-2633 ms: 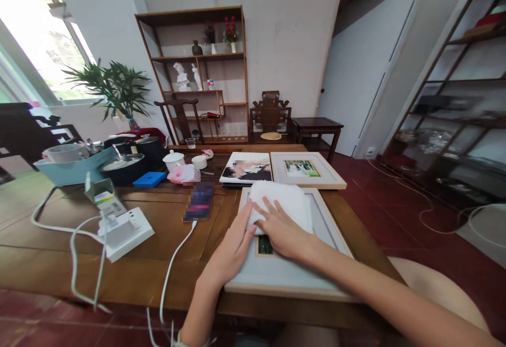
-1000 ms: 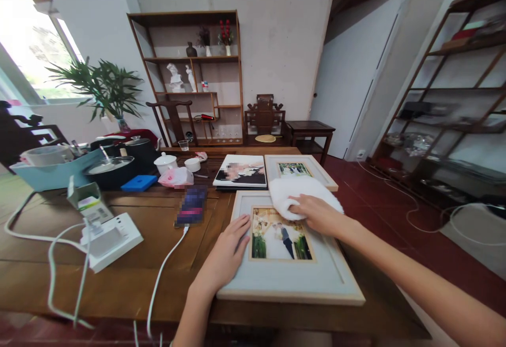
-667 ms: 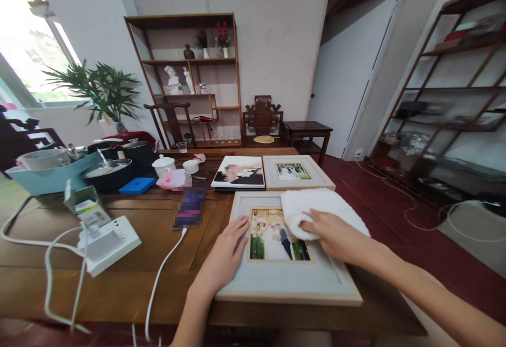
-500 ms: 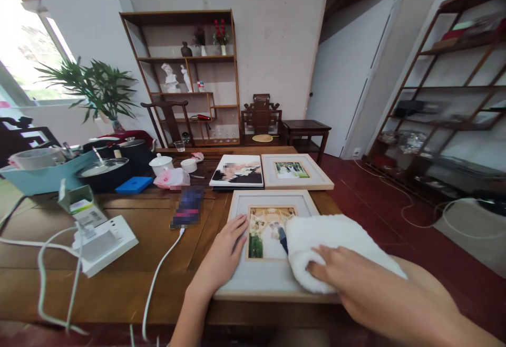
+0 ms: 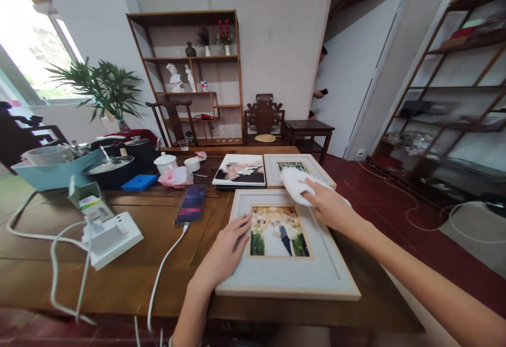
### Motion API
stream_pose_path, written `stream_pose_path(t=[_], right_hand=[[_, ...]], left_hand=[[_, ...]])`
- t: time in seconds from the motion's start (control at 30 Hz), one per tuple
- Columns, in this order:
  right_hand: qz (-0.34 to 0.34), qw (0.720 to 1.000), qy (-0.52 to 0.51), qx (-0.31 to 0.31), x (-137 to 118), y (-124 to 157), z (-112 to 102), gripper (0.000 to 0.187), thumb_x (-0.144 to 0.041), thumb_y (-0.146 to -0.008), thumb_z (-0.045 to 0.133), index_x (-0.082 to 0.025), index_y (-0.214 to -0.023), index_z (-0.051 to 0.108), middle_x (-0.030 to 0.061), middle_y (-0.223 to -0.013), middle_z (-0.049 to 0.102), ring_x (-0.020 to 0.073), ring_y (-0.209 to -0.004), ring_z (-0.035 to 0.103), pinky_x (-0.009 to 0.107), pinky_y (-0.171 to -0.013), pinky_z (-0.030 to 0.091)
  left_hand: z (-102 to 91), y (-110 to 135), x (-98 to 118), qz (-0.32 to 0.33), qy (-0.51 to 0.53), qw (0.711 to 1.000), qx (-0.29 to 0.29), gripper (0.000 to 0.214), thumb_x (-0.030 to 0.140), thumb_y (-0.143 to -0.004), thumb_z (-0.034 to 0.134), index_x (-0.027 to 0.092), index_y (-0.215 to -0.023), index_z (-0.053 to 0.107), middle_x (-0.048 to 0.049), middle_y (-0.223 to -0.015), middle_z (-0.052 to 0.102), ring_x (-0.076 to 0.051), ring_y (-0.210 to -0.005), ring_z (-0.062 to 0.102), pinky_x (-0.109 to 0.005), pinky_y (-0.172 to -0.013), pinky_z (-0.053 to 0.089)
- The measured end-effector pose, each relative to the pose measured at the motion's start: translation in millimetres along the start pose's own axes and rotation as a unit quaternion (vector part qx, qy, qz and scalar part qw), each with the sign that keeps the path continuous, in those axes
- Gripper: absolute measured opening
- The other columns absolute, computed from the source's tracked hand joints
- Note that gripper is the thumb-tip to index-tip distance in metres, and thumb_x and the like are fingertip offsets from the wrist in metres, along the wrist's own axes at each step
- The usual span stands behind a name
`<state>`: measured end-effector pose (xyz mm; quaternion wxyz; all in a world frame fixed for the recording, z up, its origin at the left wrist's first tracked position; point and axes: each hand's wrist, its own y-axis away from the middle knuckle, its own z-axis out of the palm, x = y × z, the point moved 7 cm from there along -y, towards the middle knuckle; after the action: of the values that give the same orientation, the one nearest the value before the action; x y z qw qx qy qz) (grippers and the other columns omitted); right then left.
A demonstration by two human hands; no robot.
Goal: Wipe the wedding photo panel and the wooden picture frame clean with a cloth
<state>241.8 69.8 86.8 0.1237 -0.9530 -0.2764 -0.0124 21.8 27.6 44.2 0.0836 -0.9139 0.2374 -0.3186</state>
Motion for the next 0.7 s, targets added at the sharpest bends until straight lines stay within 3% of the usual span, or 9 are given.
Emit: stream_pose_path(t=[0.1, 0.23, 0.33, 0.47, 0.6, 0.7], right_hand=[[-0.010, 0.998, 0.029, 0.047, 10.9, -18.3, 1.4, 0.058, 0.009, -0.064, 0.034, -0.006, -0.118, 0.052, 0.0201, -0.138, 0.037, 0.0306, -0.130, 0.027, 0.047, -0.103, 0.027], [-0.053, 0.998, 0.016, 0.020, -5.2, -19.5, 17.6, 0.062, 0.010, -0.059, 0.036, -0.009, -0.114, 0.056, 0.0175, -0.132, 0.047, 0.0267, -0.127, 0.035, 0.045, -0.104, 0.029], [-0.076, 0.997, -0.001, -0.007, -29.1, 0.7, 21.1, 0.060, 0.008, -0.058, 0.038, -0.010, -0.112, 0.058, 0.0176, -0.131, 0.049, 0.0270, -0.127, 0.036, 0.046, -0.106, 0.026], [-0.076, 0.992, -0.050, -0.091, -63.2, 44.2, 6.3, 0.057, 0.006, -0.061, 0.039, -0.009, -0.113, 0.058, 0.0208, -0.134, 0.044, 0.0306, -0.128, 0.032, 0.048, -0.107, 0.025], [-0.049, 0.978, -0.104, -0.174, -92.4, 83.7, -14.0, 0.063, 0.005, -0.062, 0.039, -0.016, -0.119, 0.055, 0.0139, -0.139, 0.039, 0.0308, -0.127, 0.034, 0.045, -0.101, 0.036], [-0.025, 0.969, -0.134, -0.204, -100.7, 93.0, -17.1, 0.065, 0.003, -0.061, 0.041, -0.020, -0.121, 0.053, 0.0115, -0.141, 0.036, 0.0301, -0.128, 0.033, 0.044, -0.100, 0.037]], left_hand=[[-0.7, -0.2, 0.7, -0.001, -0.001, 1.000, 0.002, 0.039, 0.023, -0.090, 0.040, 0.023, -0.128, 0.049, -0.0042, -0.137, 0.045, -0.019, -0.129, 0.038, -0.041, -0.108, 0.031], [-1.8, -0.2, 1.3, -0.007, -0.007, 1.000, 0.006, 0.038, 0.023, -0.090, 0.040, 0.024, -0.127, 0.050, -0.0045, -0.136, 0.046, -0.020, -0.127, 0.040, -0.041, -0.107, 0.032], [-1.5, -0.3, 1.0, -0.005, -0.011, 1.000, 0.012, 0.039, 0.023, -0.090, 0.040, 0.023, -0.127, 0.049, -0.0046, -0.136, 0.046, -0.019, -0.127, 0.041, -0.040, -0.107, 0.032], [0.2, 0.2, -2.1, -0.008, -0.016, 1.000, 0.017, 0.039, 0.024, -0.090, 0.040, 0.022, -0.128, 0.048, -0.0048, -0.137, 0.045, -0.019, -0.127, 0.040, -0.040, -0.108, 0.031], [1.4, 0.2, -3.3, -0.004, -0.024, 1.000, 0.018, 0.039, 0.025, -0.090, 0.040, 0.021, -0.128, 0.048, -0.0049, -0.137, 0.046, -0.018, -0.128, 0.040, -0.038, -0.108, 0.030], [0.9, -0.9, -2.3, 0.002, -0.020, 1.000, 0.021, 0.038, 0.025, -0.090, 0.041, 0.020, -0.126, 0.050, -0.0057, -0.135, 0.048, -0.019, -0.127, 0.041, -0.037, -0.108, 0.031]])
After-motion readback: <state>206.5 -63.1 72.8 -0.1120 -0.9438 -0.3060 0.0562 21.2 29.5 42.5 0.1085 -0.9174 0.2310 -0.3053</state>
